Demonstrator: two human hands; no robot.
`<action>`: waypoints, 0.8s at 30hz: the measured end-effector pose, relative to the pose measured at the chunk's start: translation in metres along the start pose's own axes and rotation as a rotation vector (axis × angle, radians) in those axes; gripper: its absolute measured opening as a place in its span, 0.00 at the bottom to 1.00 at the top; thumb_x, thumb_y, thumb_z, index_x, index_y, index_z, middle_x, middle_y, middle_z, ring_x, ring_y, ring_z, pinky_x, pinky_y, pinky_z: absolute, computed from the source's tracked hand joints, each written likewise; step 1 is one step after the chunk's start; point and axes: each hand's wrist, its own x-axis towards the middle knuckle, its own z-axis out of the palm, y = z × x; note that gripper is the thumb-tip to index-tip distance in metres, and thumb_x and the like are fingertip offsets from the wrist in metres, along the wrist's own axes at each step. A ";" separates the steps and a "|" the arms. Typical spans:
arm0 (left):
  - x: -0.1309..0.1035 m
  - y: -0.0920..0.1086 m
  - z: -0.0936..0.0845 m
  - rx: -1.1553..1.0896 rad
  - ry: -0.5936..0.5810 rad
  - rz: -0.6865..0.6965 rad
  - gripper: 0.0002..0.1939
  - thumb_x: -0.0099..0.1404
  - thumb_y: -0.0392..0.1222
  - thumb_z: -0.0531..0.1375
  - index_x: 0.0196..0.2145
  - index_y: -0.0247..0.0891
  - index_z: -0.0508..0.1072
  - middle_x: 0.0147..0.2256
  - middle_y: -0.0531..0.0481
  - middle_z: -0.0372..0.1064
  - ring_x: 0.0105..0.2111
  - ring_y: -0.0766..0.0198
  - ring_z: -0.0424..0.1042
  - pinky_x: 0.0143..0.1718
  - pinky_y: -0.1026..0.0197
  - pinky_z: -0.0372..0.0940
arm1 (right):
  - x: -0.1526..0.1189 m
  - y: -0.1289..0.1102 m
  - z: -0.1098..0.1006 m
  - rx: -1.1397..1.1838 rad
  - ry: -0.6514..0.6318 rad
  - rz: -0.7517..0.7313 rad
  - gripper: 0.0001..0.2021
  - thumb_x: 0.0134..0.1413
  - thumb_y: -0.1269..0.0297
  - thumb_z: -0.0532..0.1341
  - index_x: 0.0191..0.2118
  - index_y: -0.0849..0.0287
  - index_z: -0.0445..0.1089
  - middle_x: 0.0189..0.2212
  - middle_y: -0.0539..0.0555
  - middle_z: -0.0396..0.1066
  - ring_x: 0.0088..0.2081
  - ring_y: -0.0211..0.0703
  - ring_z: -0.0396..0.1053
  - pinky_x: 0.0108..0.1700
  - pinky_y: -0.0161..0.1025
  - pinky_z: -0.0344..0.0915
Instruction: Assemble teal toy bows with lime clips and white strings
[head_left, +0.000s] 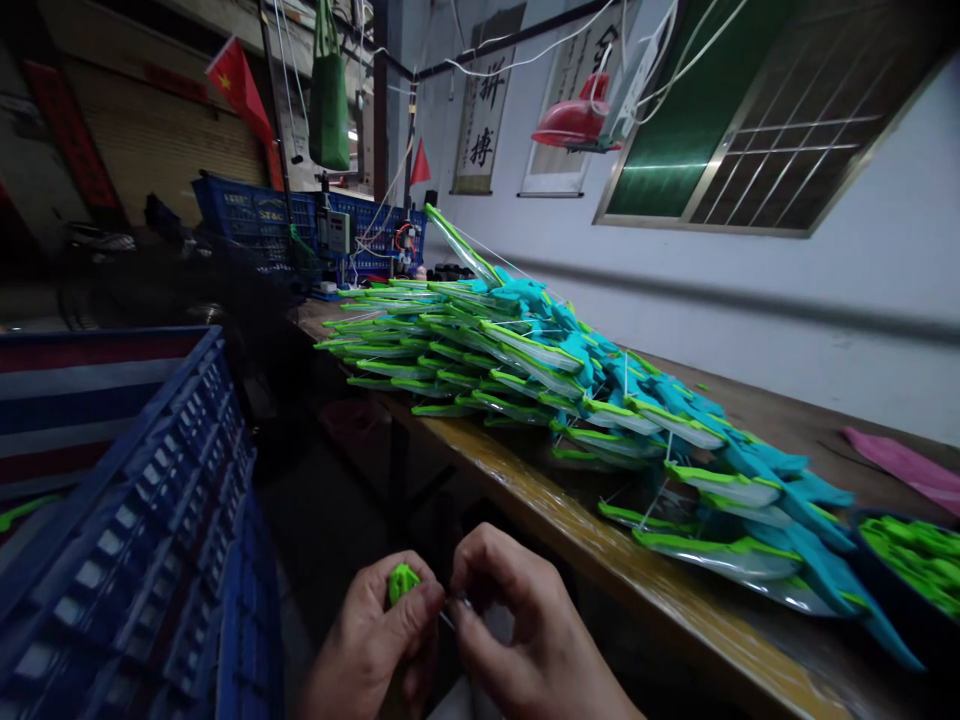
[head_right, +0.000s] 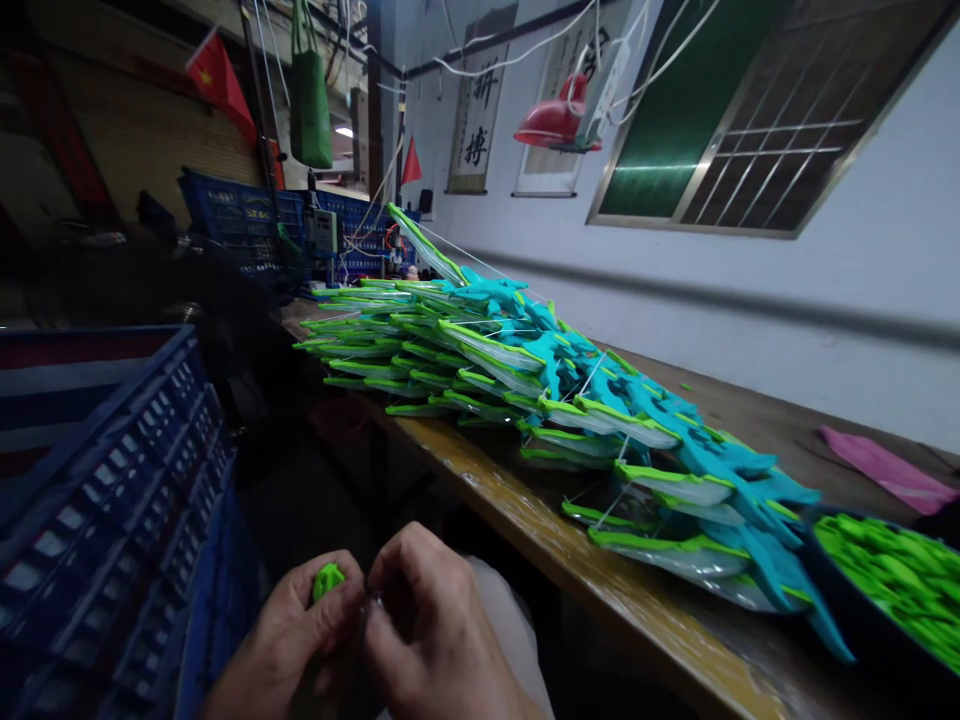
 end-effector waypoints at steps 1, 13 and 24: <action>0.000 0.000 0.000 0.009 0.006 -0.001 0.26 0.61 0.62 0.67 0.25 0.38 0.65 0.15 0.58 0.56 0.13 0.73 0.54 0.17 0.69 0.48 | 0.000 0.000 0.001 0.000 0.006 -0.004 0.03 0.51 0.71 0.54 0.31 0.57 0.62 0.27 0.46 0.62 0.28 0.34 0.61 0.29 0.30 0.58; 0.006 -0.008 -0.005 0.066 0.051 -0.005 0.28 0.59 0.65 0.67 0.25 0.39 0.62 0.14 0.59 0.54 0.13 0.73 0.51 0.15 0.69 0.51 | -0.018 0.004 -0.023 -0.105 -0.053 0.083 0.07 0.41 0.71 0.53 0.29 0.55 0.55 0.25 0.46 0.58 0.28 0.37 0.57 0.30 0.34 0.53; 0.004 -0.010 0.003 0.096 0.026 0.002 0.29 0.59 0.66 0.66 0.24 0.39 0.61 0.13 0.59 0.55 0.12 0.73 0.52 0.14 0.69 0.53 | -0.037 0.003 -0.054 0.146 0.085 0.279 0.03 0.45 0.65 0.51 0.29 0.56 0.59 0.24 0.47 0.55 0.28 0.38 0.54 0.28 0.34 0.52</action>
